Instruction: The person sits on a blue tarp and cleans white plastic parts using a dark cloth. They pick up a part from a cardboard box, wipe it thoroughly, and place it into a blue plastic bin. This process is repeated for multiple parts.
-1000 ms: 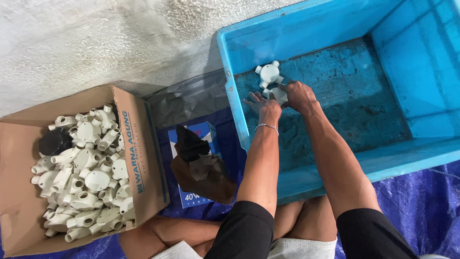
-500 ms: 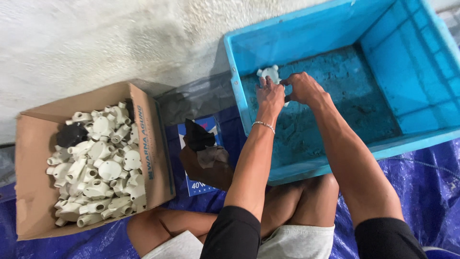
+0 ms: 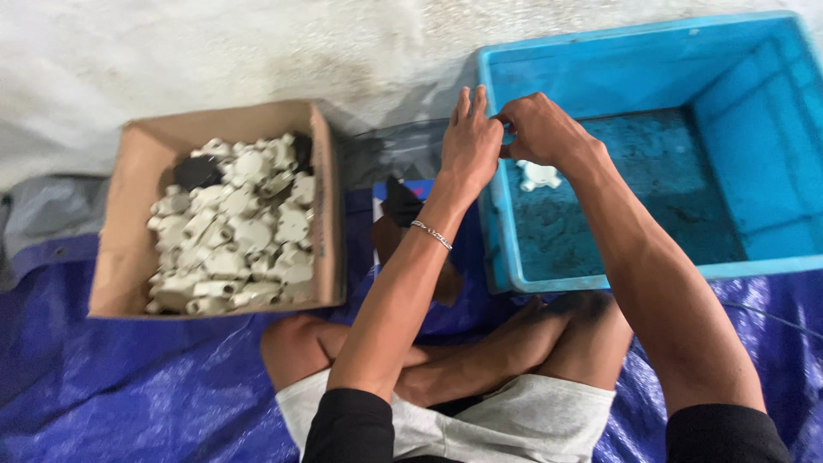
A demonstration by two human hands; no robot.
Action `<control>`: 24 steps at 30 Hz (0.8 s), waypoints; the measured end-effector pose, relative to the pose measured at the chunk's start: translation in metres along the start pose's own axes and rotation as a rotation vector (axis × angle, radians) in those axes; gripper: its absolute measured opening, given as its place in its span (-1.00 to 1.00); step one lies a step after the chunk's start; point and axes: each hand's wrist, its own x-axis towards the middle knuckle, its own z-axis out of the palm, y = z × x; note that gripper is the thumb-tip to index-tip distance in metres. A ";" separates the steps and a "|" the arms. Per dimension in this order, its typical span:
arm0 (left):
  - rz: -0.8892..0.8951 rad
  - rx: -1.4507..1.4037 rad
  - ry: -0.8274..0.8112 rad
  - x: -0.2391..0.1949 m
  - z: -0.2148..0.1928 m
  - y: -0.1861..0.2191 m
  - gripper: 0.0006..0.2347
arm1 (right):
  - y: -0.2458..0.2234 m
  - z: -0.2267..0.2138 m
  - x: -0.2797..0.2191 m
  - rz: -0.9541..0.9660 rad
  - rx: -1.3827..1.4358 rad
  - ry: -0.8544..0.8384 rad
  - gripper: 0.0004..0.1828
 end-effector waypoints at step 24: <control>-0.609 0.158 -0.132 -0.239 -0.041 -0.295 -0.74 | -0.264 0.294 0.139 -0.487 -0.344 -0.049 -0.78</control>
